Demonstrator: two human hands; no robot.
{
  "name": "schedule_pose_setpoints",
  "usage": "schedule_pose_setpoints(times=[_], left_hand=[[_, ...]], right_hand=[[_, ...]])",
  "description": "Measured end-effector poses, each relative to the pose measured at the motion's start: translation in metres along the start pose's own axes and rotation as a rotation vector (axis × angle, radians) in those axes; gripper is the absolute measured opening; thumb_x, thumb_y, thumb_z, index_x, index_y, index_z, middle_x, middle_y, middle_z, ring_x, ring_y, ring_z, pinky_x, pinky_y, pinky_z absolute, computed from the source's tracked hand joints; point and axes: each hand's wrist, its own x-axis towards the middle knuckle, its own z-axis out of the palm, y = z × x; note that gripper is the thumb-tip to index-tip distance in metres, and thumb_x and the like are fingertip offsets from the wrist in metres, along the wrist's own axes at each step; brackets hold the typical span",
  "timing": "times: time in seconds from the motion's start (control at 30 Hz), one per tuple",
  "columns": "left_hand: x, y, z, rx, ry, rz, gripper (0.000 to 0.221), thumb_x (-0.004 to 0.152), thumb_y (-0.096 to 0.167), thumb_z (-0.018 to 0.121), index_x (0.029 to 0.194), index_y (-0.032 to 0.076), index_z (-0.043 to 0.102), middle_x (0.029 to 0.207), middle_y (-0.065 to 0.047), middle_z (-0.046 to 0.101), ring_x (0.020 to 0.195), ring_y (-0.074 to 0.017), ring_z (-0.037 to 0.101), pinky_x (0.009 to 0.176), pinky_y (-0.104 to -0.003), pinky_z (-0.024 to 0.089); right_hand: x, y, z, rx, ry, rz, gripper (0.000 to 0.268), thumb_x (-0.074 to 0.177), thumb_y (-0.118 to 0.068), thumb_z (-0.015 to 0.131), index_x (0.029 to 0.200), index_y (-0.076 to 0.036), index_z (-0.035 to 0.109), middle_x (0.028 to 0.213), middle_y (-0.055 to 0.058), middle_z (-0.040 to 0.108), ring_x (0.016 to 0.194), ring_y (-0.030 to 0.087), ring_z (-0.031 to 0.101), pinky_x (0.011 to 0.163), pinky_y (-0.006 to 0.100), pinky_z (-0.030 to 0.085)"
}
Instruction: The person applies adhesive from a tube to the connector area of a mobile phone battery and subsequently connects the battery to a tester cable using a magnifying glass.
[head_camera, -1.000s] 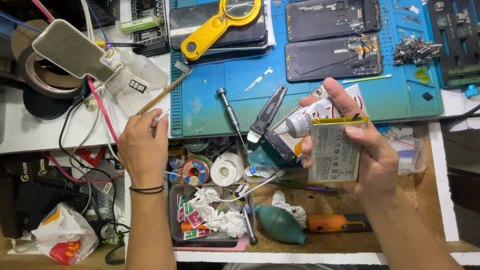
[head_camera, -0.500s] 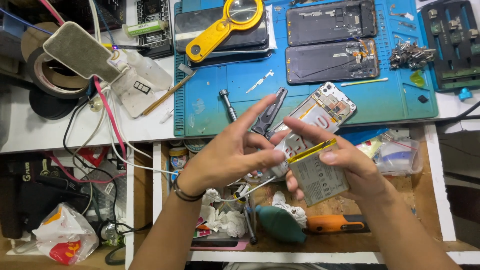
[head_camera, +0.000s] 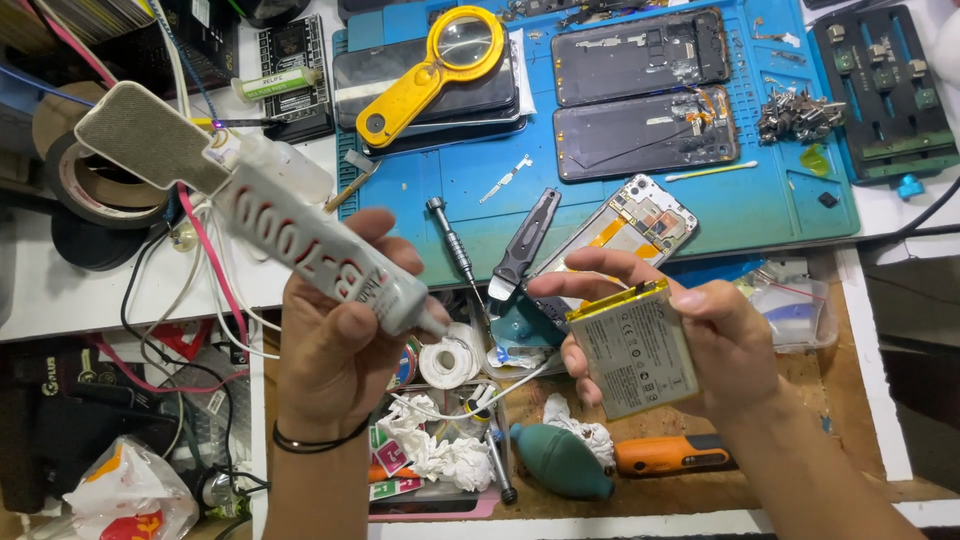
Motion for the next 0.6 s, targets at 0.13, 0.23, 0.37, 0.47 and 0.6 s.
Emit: schedule_pose_setpoints(times=[0.13, 0.23, 0.37, 0.47, 0.6], left_hand=[[0.002, -0.023, 0.031, 0.092, 0.000, 0.157, 0.050, 0.099, 0.022, 0.082, 0.134, 0.002, 0.053, 0.121, -0.022, 0.063, 0.101, -0.0429, 0.072, 0.077, -0.050, 0.066], [-0.004, -0.045, 0.038, 0.435, 0.141, 0.322, 0.043, 0.089, 0.031, 0.086, 0.117, 0.006, 0.064, 0.114, -0.009, 0.065, 0.099, -0.0219, 0.065, 0.084, -0.034, 0.058], [-0.012, -0.060, 0.022, 0.835, 0.005, 0.513, 0.036, 0.097, 0.027, 0.076, 0.125, 0.012, 0.060, 0.113, -0.011, 0.068, 0.102, -0.0225, 0.072, 0.090, -0.035, 0.064], [-0.011, -0.063, 0.017, 1.032, -0.027, 0.636, 0.034, 0.099, 0.025, 0.073, 0.125, 0.015, 0.055, 0.111, -0.014, 0.069, 0.100, -0.0253, 0.074, 0.090, -0.037, 0.066], [-0.012, -0.069, 0.022, 1.007, -0.005, 0.593, 0.032, 0.102, 0.026, 0.071, 0.127, 0.014, 0.055, 0.110, -0.014, 0.071, 0.100, -0.0276, 0.077, 0.091, -0.041, 0.070]], right_hand=[[0.006, 0.014, 0.004, 0.111, 0.008, 0.054, 0.049, 0.094, -0.030, 0.055, 0.135, -0.003, 0.052, 0.142, 0.028, 0.047, 0.102, 0.042, 0.057, 0.080, 0.058, 0.051], [0.009, 0.031, 0.006, 0.089, 0.152, 0.073, 0.038, 0.094, -0.027, 0.056, 0.122, -0.001, 0.056, 0.130, 0.029, 0.054, 0.097, 0.040, 0.060, 0.076, 0.058, 0.053], [0.010, 0.042, -0.007, -0.078, 0.158, 0.178, 0.054, 0.099, -0.039, 0.050, 0.143, -0.008, 0.046, 0.119, 0.028, 0.065, 0.086, 0.044, 0.073, 0.084, 0.055, 0.056], [0.013, 0.036, -0.001, -0.199, 0.236, 0.204, 0.059, 0.098, -0.043, 0.050, 0.148, -0.010, 0.047, 0.114, 0.024, 0.067, 0.080, 0.036, 0.075, 0.078, 0.049, 0.059], [0.009, 0.036, -0.003, -0.119, 0.261, 0.112, 0.051, 0.099, -0.037, 0.044, 0.135, -0.002, 0.054, 0.112, 0.029, 0.062, 0.082, 0.040, 0.067, 0.078, 0.051, 0.055]])
